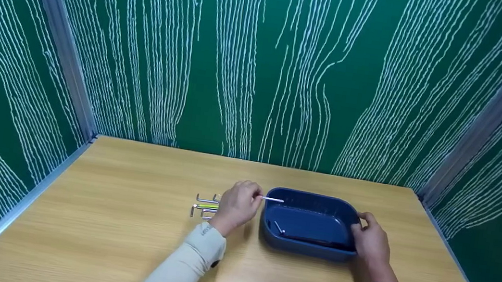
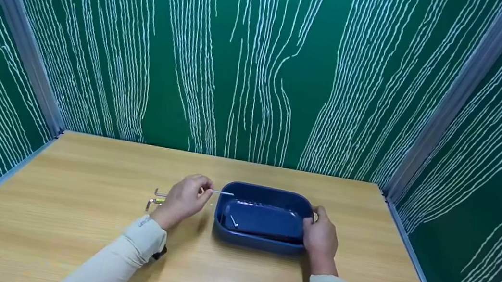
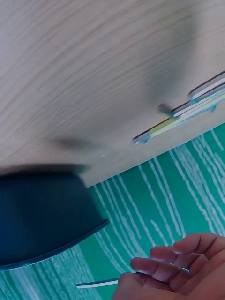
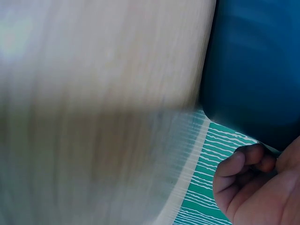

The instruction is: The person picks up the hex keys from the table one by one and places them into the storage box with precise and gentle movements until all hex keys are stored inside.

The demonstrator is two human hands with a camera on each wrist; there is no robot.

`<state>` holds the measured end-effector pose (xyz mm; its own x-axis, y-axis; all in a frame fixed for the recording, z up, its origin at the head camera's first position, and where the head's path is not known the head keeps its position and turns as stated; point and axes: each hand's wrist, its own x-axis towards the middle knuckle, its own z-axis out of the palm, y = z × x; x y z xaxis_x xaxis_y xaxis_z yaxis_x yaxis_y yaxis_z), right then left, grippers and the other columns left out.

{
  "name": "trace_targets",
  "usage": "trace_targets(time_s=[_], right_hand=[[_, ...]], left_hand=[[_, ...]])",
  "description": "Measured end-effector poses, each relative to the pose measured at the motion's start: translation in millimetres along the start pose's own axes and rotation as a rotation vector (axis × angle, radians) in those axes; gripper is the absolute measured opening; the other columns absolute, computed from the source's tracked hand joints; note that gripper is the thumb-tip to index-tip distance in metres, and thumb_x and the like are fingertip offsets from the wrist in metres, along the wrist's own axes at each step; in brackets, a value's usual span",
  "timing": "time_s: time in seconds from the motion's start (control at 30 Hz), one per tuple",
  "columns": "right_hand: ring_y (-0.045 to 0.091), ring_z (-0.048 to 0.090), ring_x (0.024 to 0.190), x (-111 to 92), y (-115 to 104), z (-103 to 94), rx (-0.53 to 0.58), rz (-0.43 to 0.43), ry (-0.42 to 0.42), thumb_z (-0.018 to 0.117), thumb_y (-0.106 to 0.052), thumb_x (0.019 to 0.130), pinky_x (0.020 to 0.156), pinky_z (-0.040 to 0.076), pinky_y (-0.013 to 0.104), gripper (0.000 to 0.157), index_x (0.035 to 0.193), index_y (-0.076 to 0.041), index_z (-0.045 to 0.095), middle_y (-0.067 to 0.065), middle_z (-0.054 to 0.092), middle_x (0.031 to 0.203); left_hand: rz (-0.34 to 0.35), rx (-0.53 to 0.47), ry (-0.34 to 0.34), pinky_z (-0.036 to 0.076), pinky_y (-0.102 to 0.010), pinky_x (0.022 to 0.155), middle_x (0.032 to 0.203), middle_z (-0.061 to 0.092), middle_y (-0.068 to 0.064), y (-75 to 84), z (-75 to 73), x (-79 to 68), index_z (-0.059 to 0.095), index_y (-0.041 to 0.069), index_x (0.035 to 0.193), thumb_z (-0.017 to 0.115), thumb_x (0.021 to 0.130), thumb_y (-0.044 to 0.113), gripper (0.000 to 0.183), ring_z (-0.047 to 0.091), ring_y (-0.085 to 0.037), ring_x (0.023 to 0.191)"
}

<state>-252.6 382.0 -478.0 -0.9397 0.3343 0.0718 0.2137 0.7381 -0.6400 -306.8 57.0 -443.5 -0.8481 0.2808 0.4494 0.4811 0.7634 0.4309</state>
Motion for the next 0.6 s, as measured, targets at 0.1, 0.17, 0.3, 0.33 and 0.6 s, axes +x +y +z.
trace_targets(time_s=[0.1,0.17,0.3,0.33,0.6], right_hand=[[0.026,0.049,0.086,0,0,-0.2,0.008,0.004,-0.004,0.036,-0.026,0.091,0.064,0.038,0.031,0.041,0.13,-0.015,0.035,0.017,0.055,0.105],[0.026,0.049,0.085,0,0,-0.8,0.013,0.005,-0.004,0.036,-0.026,0.091,0.063,0.037,0.03,0.041,0.131,-0.015,0.035,0.017,0.055,0.103],[0.026,0.049,0.085,0,0,-1.3,0.026,0.021,-0.017,0.035,-0.026,0.091,0.062,0.038,0.029,0.042,0.132,-0.016,0.033,0.016,0.054,0.104],[0.027,0.049,0.087,0,0,-1.3,0.03,0.025,-0.022,0.035,-0.027,0.092,0.063,0.038,0.03,0.042,0.133,-0.016,0.033,0.017,0.053,0.106],[0.026,0.049,0.088,-1,0,-1.0,0.048,0.027,-0.031,0.034,-0.026,0.092,0.066,0.04,0.03,0.042,0.132,-0.016,0.033,0.016,0.052,0.109]], left_hand=[[0.0,-0.012,-0.029,0.043,-0.023,0.064,0.084,0.057,0.012,10.7,4.2,0.4,0.059,0.024,0.084,0.054,0.084,0.03,0.008,0.048,-0.006,0.077],[0.01,-0.017,-0.054,0.043,-0.023,0.066,0.083,0.056,0.012,17.4,6.8,0.2,0.06,0.025,0.084,0.054,0.084,0.031,0.008,0.047,-0.007,0.078],[0.047,-0.007,-0.1,0.044,-0.024,0.07,0.083,0.056,0.012,28.6,13.8,-1.9,0.06,0.026,0.085,0.053,0.085,0.032,0.009,0.048,-0.006,0.08],[0.052,-0.011,-0.113,0.044,-0.024,0.07,0.083,0.056,0.012,31.0,15.6,-2.7,0.059,0.026,0.086,0.053,0.085,0.032,0.009,0.048,-0.006,0.08],[0.09,-0.001,-0.175,0.04,-0.02,0.063,0.079,0.052,0.013,42.3,29.2,-9.5,0.059,0.026,0.085,0.054,0.084,0.032,0.008,0.045,-0.006,0.073]])
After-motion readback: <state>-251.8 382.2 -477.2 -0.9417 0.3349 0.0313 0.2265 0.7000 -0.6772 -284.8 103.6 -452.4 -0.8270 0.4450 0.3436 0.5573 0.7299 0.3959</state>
